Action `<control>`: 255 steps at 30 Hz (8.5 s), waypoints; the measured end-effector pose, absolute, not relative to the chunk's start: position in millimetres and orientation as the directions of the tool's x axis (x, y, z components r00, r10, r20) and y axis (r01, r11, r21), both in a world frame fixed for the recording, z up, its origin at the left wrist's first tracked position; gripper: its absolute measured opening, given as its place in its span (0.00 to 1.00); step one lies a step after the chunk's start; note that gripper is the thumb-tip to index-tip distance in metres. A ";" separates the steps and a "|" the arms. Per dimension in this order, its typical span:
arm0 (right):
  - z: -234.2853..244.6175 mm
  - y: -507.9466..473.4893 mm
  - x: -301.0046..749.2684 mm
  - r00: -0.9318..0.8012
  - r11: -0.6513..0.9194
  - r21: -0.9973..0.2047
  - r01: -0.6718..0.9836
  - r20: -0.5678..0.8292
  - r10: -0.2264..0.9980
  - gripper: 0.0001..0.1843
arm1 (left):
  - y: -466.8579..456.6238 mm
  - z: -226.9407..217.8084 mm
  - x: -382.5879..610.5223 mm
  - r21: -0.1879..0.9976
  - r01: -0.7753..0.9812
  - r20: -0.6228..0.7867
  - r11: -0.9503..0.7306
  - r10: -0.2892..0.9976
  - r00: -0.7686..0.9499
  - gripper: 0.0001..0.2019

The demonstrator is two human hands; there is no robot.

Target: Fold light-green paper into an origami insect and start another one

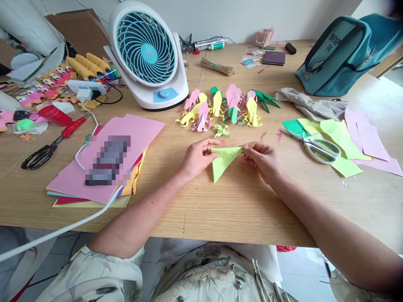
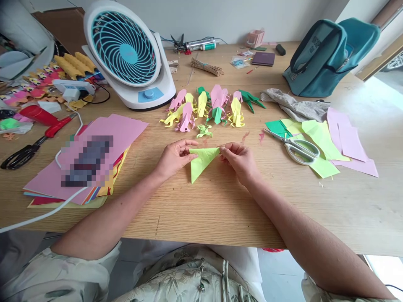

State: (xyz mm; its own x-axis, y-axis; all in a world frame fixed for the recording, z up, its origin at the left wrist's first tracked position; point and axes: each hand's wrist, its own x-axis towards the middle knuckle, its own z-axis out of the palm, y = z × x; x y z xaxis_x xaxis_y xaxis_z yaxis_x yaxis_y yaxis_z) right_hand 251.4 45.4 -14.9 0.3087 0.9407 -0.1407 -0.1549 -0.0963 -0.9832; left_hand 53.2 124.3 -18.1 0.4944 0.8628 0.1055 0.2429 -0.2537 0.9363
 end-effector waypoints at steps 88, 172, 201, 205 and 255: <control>-11.1 40.4 255.9 0.109 0.198 -0.958 0.209 0.224 0.968 0.08 | 85.7 11.1 31.0 0.972 -0.037 -0.155 0.232 0.752 0.640 0.23; -6.0 44.6 251.4 0.131 -0.119 -0.991 -0.069 -0.127 0.983 0.20 | 85.0 5.2 57.3 0.897 -0.098 -0.229 0.431 0.643 0.731 0.16; 2.3 34.0 236.5 -0.089 -0.056 -0.988 0.143 -0.069 0.994 0.20 | 70.7 5.2 64.1 0.902 0.157 -0.361 0.402 0.503 0.785 0.16; 2.9 34.1 236.8 -0.079 -0.080 -0.988 0.131 -0.091 0.993 0.19 | 70.7 4.7 64.1 0.899 0.163 -0.372 0.407 0.509 0.776 0.15; 4.3 38.7 258.6 0.019 -0.223 -0.960 0.172 -0.223 0.975 0.22 | 82.1 7.3 50.3 0.831 0.273 -0.440 0.485 0.271 0.856 0.12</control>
State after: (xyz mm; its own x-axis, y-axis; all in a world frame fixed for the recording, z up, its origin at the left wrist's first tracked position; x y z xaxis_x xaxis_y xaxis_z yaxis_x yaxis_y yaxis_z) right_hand 258.6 38.7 4.3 0.0192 0.9746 -0.2230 0.1721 -0.2230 -0.9595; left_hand 50.3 82.1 7.3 0.8560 0.2713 -0.4400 0.2734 0.4848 0.8308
